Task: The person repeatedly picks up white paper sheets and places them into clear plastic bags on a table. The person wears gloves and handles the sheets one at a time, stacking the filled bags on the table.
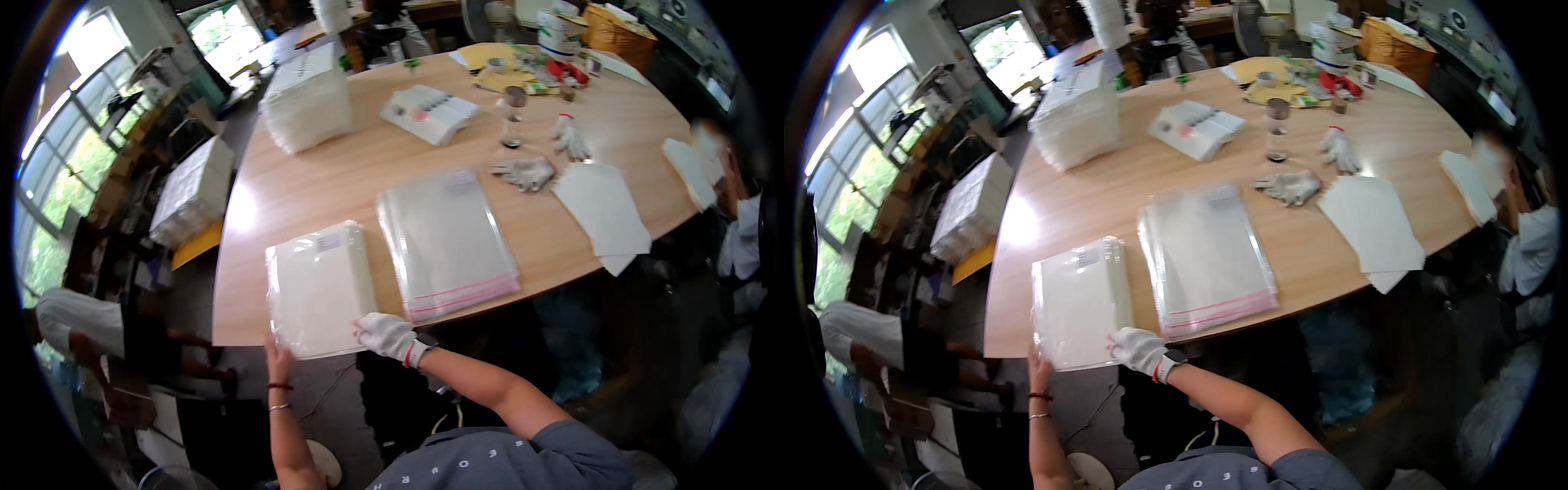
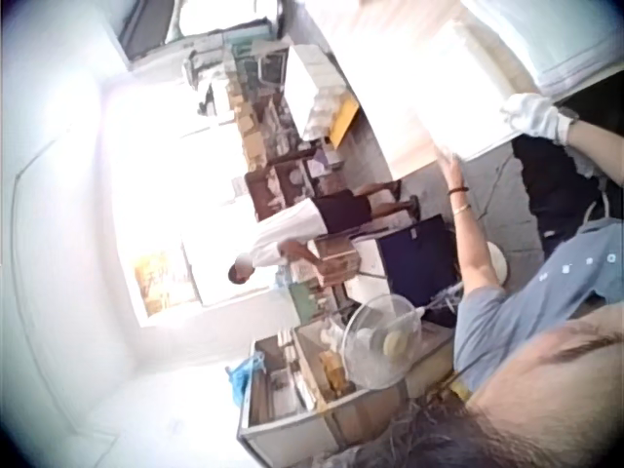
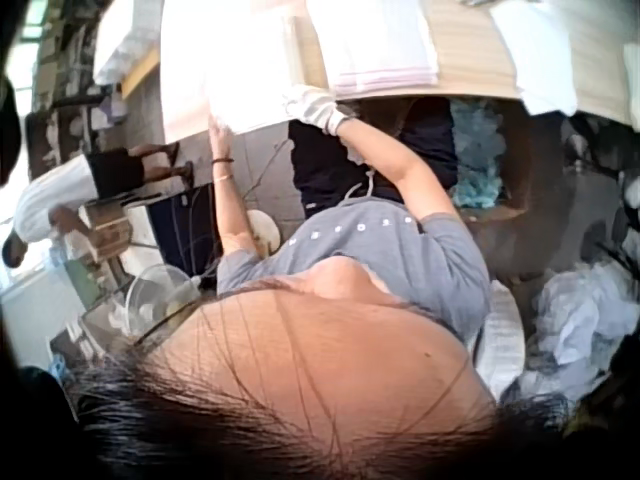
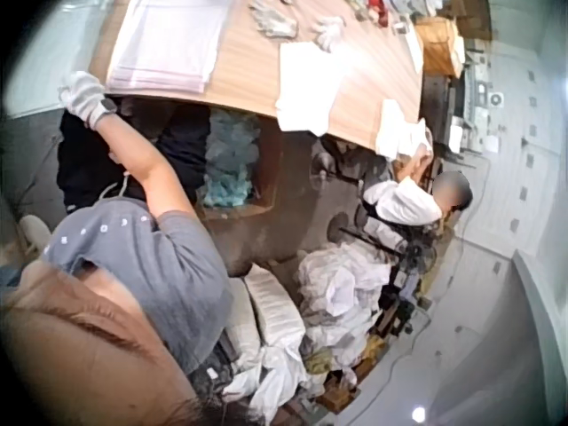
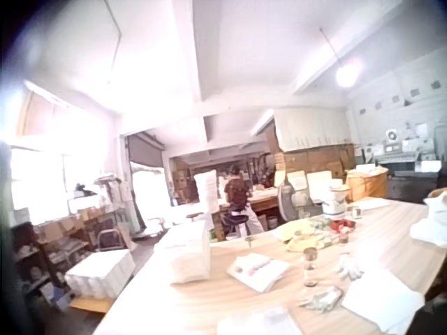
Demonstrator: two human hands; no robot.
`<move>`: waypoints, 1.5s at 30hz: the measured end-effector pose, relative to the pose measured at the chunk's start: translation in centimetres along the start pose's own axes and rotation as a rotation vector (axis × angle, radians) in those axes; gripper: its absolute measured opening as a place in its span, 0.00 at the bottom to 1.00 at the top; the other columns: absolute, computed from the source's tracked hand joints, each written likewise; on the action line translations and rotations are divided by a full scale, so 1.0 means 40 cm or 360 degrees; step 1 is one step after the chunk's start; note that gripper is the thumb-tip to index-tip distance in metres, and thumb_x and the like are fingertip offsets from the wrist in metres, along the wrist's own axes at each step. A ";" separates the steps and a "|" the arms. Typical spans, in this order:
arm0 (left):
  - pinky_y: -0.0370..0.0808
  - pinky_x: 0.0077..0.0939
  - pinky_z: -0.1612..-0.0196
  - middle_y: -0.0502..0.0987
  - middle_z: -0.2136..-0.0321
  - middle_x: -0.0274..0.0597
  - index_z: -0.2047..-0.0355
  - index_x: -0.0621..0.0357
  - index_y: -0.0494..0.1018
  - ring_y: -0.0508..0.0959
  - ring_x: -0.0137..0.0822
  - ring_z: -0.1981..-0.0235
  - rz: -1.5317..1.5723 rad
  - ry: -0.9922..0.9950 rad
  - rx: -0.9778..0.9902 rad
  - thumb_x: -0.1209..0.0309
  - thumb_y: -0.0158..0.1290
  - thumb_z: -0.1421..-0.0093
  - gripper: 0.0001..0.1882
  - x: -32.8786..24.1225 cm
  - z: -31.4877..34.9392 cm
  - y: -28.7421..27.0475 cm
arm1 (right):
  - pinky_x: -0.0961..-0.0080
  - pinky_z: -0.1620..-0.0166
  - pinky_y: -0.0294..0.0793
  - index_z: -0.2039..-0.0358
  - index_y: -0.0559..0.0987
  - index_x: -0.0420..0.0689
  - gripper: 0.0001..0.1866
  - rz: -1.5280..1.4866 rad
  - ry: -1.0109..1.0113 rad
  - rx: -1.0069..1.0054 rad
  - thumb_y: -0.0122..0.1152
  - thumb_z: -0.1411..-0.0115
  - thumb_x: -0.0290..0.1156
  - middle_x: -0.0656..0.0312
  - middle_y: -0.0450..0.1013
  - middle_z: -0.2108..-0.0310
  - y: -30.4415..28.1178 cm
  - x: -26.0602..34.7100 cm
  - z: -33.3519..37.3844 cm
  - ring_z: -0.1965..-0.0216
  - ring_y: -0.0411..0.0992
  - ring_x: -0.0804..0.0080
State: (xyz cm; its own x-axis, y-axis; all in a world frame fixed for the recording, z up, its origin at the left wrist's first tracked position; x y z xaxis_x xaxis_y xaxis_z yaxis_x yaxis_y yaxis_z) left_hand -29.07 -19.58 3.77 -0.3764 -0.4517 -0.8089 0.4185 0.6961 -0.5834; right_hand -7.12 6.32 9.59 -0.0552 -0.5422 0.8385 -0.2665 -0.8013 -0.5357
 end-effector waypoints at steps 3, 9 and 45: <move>0.48 0.47 0.44 0.47 0.41 0.45 0.41 0.56 0.45 0.50 0.43 0.41 -0.0472 -0.0192 -0.0312 0.77 0.48 0.54 0.39 -0.014 -0.002 0.037 | 0.67 0.67 0.69 0.72 0.73 0.38 0.09 -0.0379 -0.0230 -0.0465 0.52 0.49 0.31 0.49 0.70 0.75 -0.055 -0.051 0.059 0.72 0.69 0.53; 0.49 0.57 0.46 0.47 0.40 0.46 0.42 0.58 0.47 0.50 0.51 0.41 -0.1368 0.0116 -0.0585 0.76 0.48 0.51 0.36 -0.359 0.053 0.083 | 0.63 0.72 0.67 0.75 0.71 0.46 0.07 0.0445 0.0211 -0.1268 0.51 0.47 0.35 0.56 0.66 0.79 -0.419 -0.246 0.376 0.75 0.67 0.56; 0.70 0.33 0.65 0.71 0.74 0.43 0.76 0.57 0.69 0.71 0.43 0.69 -0.0732 0.1187 0.0445 0.74 0.46 0.52 0.03 -0.577 -0.120 0.743 | 0.77 0.61 0.69 0.55 0.67 0.37 0.21 -0.1381 0.0713 -0.1437 0.50 0.48 0.33 0.60 0.70 0.65 -0.487 -0.097 0.823 0.65 0.69 0.72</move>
State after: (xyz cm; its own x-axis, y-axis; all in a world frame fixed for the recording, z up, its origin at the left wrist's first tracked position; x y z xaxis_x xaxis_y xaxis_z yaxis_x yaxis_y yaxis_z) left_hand -11.93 14.22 5.44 -0.9502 -0.1060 -0.2930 0.2438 0.3329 -0.9109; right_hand 29.97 15.68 13.48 0.1923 0.3250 0.9260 -0.9074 -0.3005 0.2939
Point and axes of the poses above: each hand's wrist, its own z-axis away from the middle knuckle, its own y-axis out of the palm, x = y × z, the point moved 1 cm from there along -z, towards the middle knuckle
